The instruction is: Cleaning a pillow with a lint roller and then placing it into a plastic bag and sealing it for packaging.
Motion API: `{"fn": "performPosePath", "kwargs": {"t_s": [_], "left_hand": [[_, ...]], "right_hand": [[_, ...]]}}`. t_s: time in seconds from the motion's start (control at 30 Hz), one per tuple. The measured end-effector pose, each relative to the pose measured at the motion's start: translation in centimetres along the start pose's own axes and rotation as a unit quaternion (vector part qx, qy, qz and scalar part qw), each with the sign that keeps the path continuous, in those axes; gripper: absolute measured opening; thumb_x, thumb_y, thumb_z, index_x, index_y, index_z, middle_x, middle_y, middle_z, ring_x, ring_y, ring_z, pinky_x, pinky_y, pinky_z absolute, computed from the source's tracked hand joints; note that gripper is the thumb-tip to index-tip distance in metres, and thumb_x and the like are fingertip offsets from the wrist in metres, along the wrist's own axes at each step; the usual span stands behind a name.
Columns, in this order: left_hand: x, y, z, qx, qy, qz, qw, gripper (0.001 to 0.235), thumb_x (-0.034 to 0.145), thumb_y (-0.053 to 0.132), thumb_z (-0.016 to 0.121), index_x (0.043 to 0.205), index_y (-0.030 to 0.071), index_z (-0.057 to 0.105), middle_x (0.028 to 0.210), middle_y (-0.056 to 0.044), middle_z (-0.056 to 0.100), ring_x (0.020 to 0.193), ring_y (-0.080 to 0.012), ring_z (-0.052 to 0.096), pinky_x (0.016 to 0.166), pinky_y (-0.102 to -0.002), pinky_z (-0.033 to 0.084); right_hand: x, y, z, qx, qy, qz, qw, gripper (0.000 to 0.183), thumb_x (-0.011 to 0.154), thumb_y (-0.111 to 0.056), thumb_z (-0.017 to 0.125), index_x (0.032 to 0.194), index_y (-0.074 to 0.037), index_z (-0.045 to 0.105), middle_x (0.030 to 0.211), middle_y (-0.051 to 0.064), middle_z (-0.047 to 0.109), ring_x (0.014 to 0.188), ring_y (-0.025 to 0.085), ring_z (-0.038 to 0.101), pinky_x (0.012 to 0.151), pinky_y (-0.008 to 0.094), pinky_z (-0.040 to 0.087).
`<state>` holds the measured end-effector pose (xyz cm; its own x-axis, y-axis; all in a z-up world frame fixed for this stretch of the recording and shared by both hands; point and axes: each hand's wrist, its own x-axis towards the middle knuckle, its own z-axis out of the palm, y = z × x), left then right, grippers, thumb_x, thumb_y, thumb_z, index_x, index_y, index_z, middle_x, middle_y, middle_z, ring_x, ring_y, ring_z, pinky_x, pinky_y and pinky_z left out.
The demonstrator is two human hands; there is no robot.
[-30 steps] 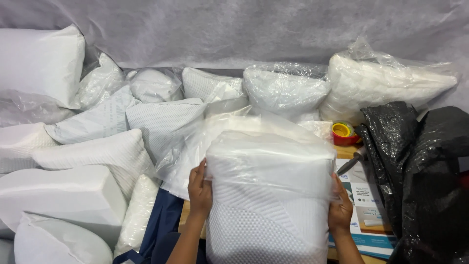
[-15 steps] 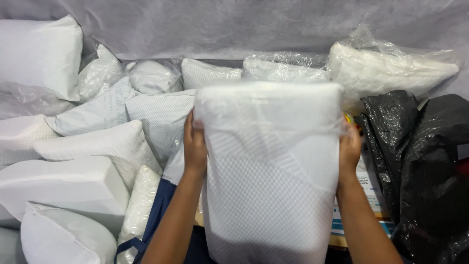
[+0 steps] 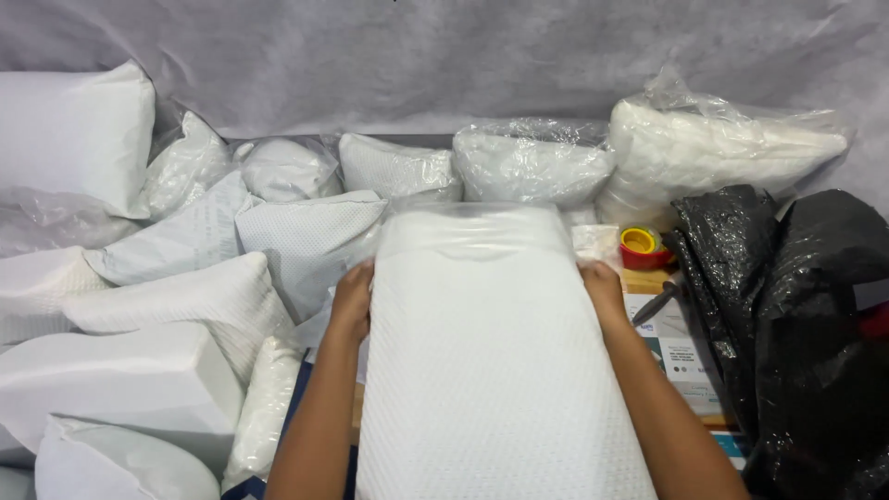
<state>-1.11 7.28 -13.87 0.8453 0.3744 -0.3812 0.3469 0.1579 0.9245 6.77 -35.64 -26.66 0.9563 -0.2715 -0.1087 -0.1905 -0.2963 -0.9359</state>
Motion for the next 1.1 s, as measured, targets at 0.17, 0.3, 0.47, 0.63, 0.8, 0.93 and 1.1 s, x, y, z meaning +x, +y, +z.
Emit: {"fn": "performPosePath", "kwargs": {"t_s": [0.17, 0.3, 0.47, 0.63, 0.8, 0.93, 1.1], "left_hand": [[8.7, -12.9, -4.4, 0.099, 0.128, 0.027, 0.986, 0.036, 0.093, 0.038, 0.073, 0.121, 0.017, 0.076, 0.1, -0.007, 0.079, 0.1, -0.0228, 0.073, 0.083, -0.035, 0.056], [8.8, -13.3, -4.1, 0.01, 0.122, 0.056, 0.991, 0.022, 0.097, 0.028, 0.065, 0.113, 0.013, 0.071, 0.105, -0.008, 0.071, 0.1, -0.024, 0.068, 0.084, -0.038, 0.054], [13.6, -11.7, -4.7, -0.056, -0.004, 0.129, 0.99, 0.029, 0.102, 0.027, 0.06, 0.122, 0.007, 0.061, 0.108, -0.013, 0.065, 0.099, -0.0257, 0.065, 0.082, -0.038, 0.055], [13.8, -6.5, -3.4, -0.099, -0.073, 0.177, 0.976, 0.029, 0.098, 0.021, 0.065, 0.124, 0.01, 0.059, 0.107, -0.008, 0.068, 0.096, -0.0181, 0.066, 0.083, -0.031, 0.056], [12.9, -4.9, -1.6, -0.074, 0.102, 0.226, 0.966, 0.021, 0.103, 0.033, 0.063, 0.112, 0.014, 0.063, 0.1, -0.006, 0.073, 0.099, -0.0152, 0.066, 0.085, -0.034, 0.053], [8.6, -1.0, -0.8, -0.05, -0.029, 0.254, 0.965, 0.064, 0.103, 0.015, 0.051, 0.164, 0.012, 0.031, 0.168, -0.03, 0.018, 0.152, -0.0425, 0.027, 0.125, -0.051, 0.026], [12.9, -0.8, -1.6, -0.009, 0.03, 0.201, 0.979, 0.045, 0.104, 0.042, 0.058, 0.145, 0.023, 0.06, 0.134, -0.017, 0.066, 0.126, -0.028, 0.061, 0.107, -0.042, 0.048]], "right_hand": [[-5.6, 2.4, 1.1, 0.028, 0.023, -0.003, 0.999, 0.014, 0.101, -0.023, 0.069, 0.103, -0.009, 0.073, 0.092, 0.008, 0.075, 0.082, 0.016, 0.068, 0.074, 0.034, 0.056], [-7.4, 1.3, 1.2, -0.034, 0.058, -0.044, 0.997, 0.016, 0.095, -0.012, 0.077, 0.102, -0.008, 0.063, 0.109, 0.012, 0.073, 0.094, 0.026, 0.073, 0.081, 0.039, 0.06], [-5.9, 3.1, 2.6, -0.072, 0.105, -0.124, 0.984, 0.028, 0.089, 0.002, 0.072, 0.111, -0.009, 0.059, 0.099, 0.011, 0.072, 0.1, 0.026, 0.071, 0.084, 0.04, 0.061], [-5.6, 2.3, 2.7, 0.101, -0.055, 0.045, 0.992, 0.041, 0.11, -0.027, 0.05, 0.147, -0.012, 0.058, 0.146, 0.02, 0.058, 0.136, 0.032, 0.053, 0.117, 0.051, 0.041], [-5.5, 2.8, 2.9, 0.108, -0.092, 0.071, 0.987, 0.057, 0.108, -0.043, 0.053, 0.156, -0.012, 0.047, 0.159, 0.021, 0.043, 0.149, 0.034, 0.038, 0.124, 0.047, 0.03], [-7.1, 1.2, 2.3, 0.122, -0.095, 0.069, 0.986, 0.056, 0.107, -0.041, 0.052, 0.155, -0.012, 0.047, 0.158, 0.021, 0.044, 0.147, 0.034, 0.04, 0.123, 0.048, 0.03], [-6.7, -1.6, 1.1, 0.145, -0.097, 0.071, 0.982, 0.055, 0.107, -0.038, 0.051, 0.155, -0.012, 0.048, 0.157, 0.02, 0.045, 0.146, 0.033, 0.041, 0.122, 0.049, 0.031]]}}
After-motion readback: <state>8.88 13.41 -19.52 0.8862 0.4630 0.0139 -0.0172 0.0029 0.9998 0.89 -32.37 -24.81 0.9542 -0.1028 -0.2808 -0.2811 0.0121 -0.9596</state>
